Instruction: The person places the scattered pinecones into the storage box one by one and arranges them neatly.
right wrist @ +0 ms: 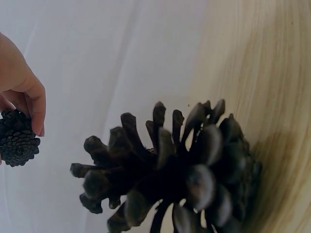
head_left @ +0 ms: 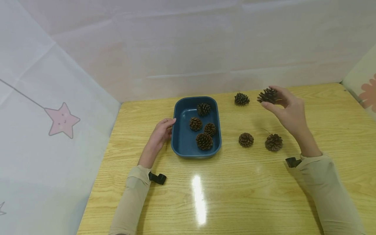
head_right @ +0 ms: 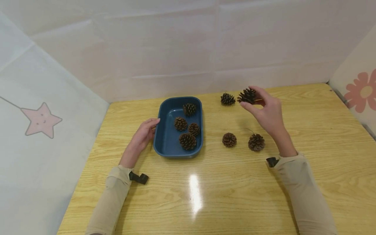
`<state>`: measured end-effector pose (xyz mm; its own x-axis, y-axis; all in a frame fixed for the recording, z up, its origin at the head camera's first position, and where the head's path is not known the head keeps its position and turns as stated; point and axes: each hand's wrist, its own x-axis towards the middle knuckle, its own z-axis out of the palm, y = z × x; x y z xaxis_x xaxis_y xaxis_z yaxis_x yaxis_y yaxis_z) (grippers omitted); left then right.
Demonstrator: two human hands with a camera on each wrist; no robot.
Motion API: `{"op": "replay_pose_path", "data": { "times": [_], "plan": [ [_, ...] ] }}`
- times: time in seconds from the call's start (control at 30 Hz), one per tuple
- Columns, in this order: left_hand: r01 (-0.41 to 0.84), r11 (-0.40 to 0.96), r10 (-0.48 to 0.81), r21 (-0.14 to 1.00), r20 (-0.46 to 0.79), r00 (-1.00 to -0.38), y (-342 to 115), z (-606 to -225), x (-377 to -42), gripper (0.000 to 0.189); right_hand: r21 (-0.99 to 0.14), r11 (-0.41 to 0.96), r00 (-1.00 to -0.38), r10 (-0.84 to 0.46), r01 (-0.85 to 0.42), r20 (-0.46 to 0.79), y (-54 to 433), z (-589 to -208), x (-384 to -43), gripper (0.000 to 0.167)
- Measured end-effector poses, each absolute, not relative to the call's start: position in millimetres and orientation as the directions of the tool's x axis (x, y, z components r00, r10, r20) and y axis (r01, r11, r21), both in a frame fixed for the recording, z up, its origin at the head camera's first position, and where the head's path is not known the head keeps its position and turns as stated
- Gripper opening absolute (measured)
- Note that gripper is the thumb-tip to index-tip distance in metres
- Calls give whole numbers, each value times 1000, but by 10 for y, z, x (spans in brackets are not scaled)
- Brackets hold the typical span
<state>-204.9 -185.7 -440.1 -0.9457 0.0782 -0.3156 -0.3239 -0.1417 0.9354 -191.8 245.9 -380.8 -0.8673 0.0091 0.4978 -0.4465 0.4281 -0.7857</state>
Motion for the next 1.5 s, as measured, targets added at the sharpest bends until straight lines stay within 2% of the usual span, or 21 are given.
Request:
{"op": "replay_pose_path", "data": {
  "times": [0.43,0.77,1.03,1.23,1.5],
  "plan": [
    [-327,-103,67,939,-322,-944,-1878,-4396,-2034,18,-723,460,-819,-19,-516,573,2413,-3767,-1922,58],
    [-340,-75,68,937,-335,-940,-1833,-4402,-2055,19,-789,409,-867,-11,-458,498,2414,-3790,-1900,57],
    [-317,-73,72,946,-312,-947,-1853,-4406,-2033,18,-831,421,-917,-4,-363,399,2382,-3753,-1894,49],
    [-316,-76,81,946,-310,-947,-1857,-4407,-2024,20,-816,470,-923,4,-338,385,2322,-3703,-1900,49],
    [-304,-79,87,949,-298,-951,-1862,-4422,-2030,21,-846,370,-914,-24,-385,405,2220,-3656,-1956,48]
  ]
}}
